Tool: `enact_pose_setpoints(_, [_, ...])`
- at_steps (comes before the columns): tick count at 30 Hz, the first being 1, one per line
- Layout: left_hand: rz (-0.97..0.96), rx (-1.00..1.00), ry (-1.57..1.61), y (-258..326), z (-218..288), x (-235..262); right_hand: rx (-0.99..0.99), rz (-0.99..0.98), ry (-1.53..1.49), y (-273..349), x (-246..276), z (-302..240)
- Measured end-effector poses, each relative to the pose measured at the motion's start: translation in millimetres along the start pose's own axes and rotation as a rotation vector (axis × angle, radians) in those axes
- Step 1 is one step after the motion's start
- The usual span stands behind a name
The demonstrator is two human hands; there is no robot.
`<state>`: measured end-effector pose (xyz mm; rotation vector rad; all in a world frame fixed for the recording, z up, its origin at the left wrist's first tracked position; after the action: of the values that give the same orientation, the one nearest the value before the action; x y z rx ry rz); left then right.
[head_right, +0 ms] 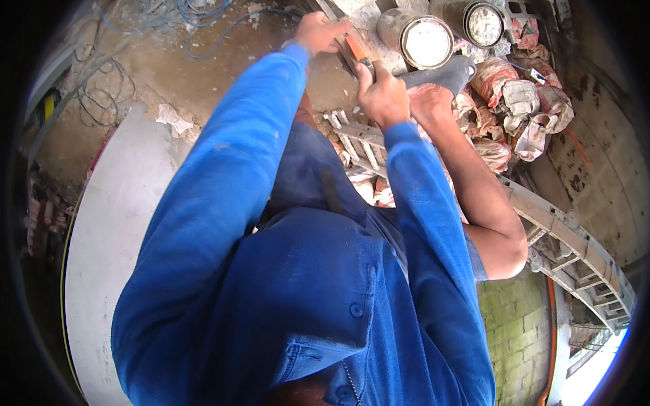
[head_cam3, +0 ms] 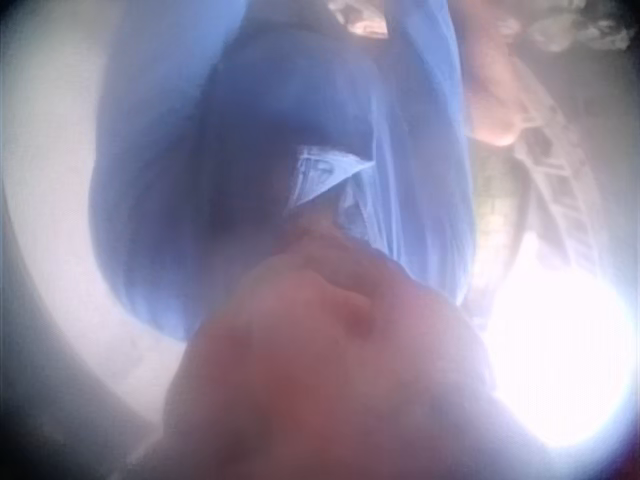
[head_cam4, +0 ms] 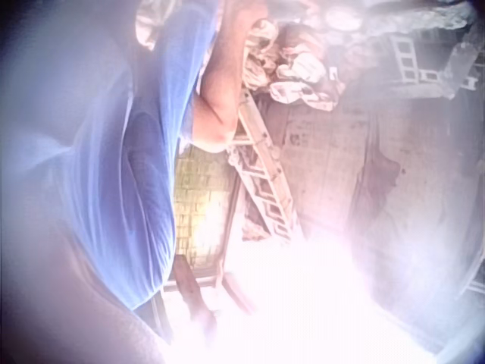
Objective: The person picks up a small piece of wood and a hand saw. They then proceed to saw the piece of wood while standing on a construction site.
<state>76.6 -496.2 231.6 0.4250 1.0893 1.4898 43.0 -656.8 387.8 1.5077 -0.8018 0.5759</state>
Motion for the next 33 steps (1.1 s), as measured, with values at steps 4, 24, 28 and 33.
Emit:
enact_pose_setpoints(4, [0.023, -0.012, 0.004, 2, 6, -1, 0.033, 0.014, -0.044, -2, -2, 1])
enact_pose_setpoints(24, [0.276, -0.110, -0.209, 55, 51, -33, 0.065, 0.172, -0.154, 7, 20, -11])
enact_pose_setpoints(28, [0.221, 0.002, -0.398, 45, 32, -25, -0.045, 0.087, -0.130, 12, 11, -12])
enact_pose_setpoints(33, [0.015, 0.190, 0.013, 56, -10, -26, 0.002, 0.152, -0.117, 54, -7, -6])
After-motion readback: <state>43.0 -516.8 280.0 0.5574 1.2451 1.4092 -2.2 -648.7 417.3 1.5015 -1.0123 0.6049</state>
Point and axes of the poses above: each hand's wrist, its own y-axis away from the middle knuckle, its own x-axis out of the back of the hand, z = x × y, the point moved 5 cm from there along -y, towards the middle knuckle, and after that the axes turned 13 degrees about y, right-handed, at the moved point
